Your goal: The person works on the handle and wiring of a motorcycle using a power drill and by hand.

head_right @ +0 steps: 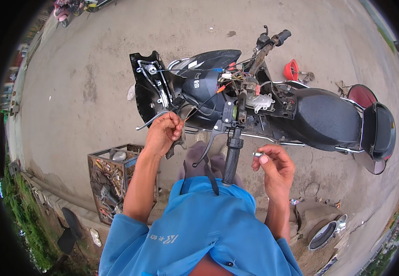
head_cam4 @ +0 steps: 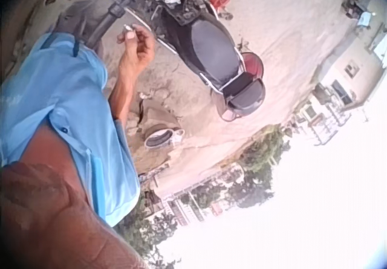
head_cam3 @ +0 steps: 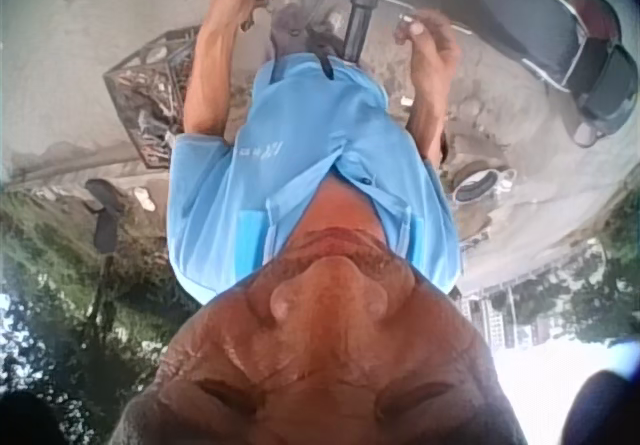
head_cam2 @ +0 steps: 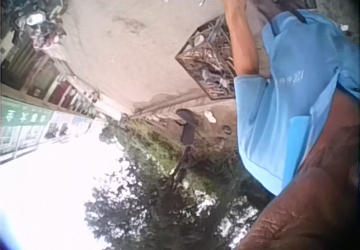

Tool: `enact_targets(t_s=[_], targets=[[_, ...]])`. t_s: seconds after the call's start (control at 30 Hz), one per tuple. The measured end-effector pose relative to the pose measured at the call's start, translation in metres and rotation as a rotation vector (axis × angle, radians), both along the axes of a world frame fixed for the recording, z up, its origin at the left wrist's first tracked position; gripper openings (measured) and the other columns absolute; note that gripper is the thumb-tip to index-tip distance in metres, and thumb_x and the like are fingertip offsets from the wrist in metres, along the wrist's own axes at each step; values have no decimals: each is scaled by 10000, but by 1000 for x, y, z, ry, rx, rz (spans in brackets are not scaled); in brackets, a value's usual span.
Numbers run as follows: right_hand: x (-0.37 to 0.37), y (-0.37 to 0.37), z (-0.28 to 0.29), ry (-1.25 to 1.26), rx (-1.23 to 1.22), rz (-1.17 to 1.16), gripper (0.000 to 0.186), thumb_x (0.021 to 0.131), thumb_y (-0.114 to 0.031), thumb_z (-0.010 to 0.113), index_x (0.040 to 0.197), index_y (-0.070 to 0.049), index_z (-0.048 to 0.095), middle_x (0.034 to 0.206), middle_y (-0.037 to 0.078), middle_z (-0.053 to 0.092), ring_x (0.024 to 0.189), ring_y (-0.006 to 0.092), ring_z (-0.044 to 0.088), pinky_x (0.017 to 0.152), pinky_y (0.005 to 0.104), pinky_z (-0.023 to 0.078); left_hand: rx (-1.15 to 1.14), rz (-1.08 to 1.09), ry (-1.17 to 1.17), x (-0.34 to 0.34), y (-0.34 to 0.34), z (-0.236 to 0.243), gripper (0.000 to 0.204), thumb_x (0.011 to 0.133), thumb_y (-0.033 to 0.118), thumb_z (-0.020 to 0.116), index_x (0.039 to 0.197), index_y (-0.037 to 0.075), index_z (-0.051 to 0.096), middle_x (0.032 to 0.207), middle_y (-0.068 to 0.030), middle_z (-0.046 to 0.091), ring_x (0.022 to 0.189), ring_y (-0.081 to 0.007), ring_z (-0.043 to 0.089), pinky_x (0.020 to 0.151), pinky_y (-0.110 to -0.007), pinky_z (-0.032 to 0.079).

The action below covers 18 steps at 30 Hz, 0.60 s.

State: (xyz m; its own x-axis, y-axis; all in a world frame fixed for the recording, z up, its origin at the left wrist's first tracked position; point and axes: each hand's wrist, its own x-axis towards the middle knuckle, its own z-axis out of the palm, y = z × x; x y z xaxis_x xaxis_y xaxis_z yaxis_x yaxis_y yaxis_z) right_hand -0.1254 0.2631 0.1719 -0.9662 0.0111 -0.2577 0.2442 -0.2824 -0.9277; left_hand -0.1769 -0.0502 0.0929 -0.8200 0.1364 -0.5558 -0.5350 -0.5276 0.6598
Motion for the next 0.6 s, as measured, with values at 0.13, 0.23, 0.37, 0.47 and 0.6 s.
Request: enact_targets(t_s=[0.13, 0.23, 0.37, 0.47, 0.6], targets=[[3, -11, 2, -28, 35, -89, 179, 903, -43, 629, 1058, 46, 619, 838, 90, 644, 722, 154, 607, 646, 287, 489, -171, -64, -102, -19, -18, -35, 93, 826, 25, 451, 808, 56, 536, 669, 20, 485, 538, -49, 376, 469, -210, 276], [5, -19, 3, -30, 61, -120, 180, 903, -47, 626, 1052, 53, 613, 836, 92, 635, 719, 152, 600, 645, 284, 484, -260, -94, -96, -24, -24, -50, 114, 884, 74, 481, 873, 36, 588, 648, 55, 446, 534, -40, 353, 464, -201, 261], [1, -33, 3, -28, 97, -179, 185, 900, -52, 631, 1050, 55, 611, 829, 90, 627, 721, 155, 600, 647, 283, 484, -471, -223, 13, -26, -28, -81, 170, 924, 138, 562, 979, -6, 634, 695, 50, 511, 572, -49, 404, 506, -216, 307], [-1, -40, 5, -21, 122, -194, 186, 899, -50, 626, 1052, 56, 609, 829, 90, 626, 721, 158, 601, 647, 284, 484, -660, -325, 131, -27, -29, -92, 211, 902, 160, 614, 1024, -11, 643, 733, -17, 608, 625, -113, 527, 569, -290, 396], [1, -40, 5, -20, 114, -229, 188, 900, -48, 624, 1055, 55, 606, 832, 91, 629, 720, 157, 600, 648, 285, 484, -1151, -522, 166, -40, -23, -68, 244, 871, 215, 652, 1064, 66, 646, 720, -103, 625, 699, -272, 638, 668, -409, 475]])
